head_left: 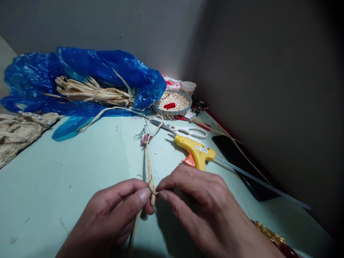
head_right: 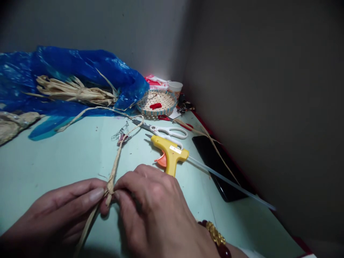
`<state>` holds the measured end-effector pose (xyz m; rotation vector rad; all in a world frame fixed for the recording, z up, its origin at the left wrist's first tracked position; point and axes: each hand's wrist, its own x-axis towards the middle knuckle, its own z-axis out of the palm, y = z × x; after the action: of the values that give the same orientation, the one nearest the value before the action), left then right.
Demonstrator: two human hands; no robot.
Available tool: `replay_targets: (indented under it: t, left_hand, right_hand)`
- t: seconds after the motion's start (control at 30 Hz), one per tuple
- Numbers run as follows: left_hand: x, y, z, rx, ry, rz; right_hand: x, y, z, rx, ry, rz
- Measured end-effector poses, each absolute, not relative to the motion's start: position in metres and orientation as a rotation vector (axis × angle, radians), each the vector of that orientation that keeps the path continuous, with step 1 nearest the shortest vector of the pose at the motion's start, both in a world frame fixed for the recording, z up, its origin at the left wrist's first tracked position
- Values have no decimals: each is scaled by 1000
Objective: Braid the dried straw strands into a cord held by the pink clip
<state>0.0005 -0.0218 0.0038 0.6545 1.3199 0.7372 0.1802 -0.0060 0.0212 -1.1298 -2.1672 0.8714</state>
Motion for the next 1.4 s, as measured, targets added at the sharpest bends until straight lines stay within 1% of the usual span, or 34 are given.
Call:
replay_targets:
  t: [0.2, 0.33, 0.5, 0.7, 0.9, 1.1, 1.2, 1.4]
  left_hand:
    - [6, -22, 6, 778, 1431, 805]
    - [8, -22, 5, 825, 1404, 886]
    - [10, -22, 6, 920, 1437, 882]
    - [12, -23, 6, 1078, 1527, 940]
    - [8, -26, 4, 1069, 1535, 861]
    - [2, -24, 9, 1143, 1539, 791]
    - [-2, -21, 9, 1131, 1471, 779]
    - [-3, -17, 12, 1005, 1453, 778]
  right_hand:
    - [179, -6, 27, -1144, -2213, 807]
    - [178, -5, 26, -1206, -2163, 941]
    - [174, -2, 18, -1298, -2073, 1077]
    - [170, 4, 15, -1338, -2106, 1028]
    - [169, 8, 9, -1295, -2164, 1011]
    - [170, 4, 17, -1301, -2303, 865]
    - [168, 3, 25, -1272, -2450, 718]
    - [166, 2, 32, -1078, -2675, 403]
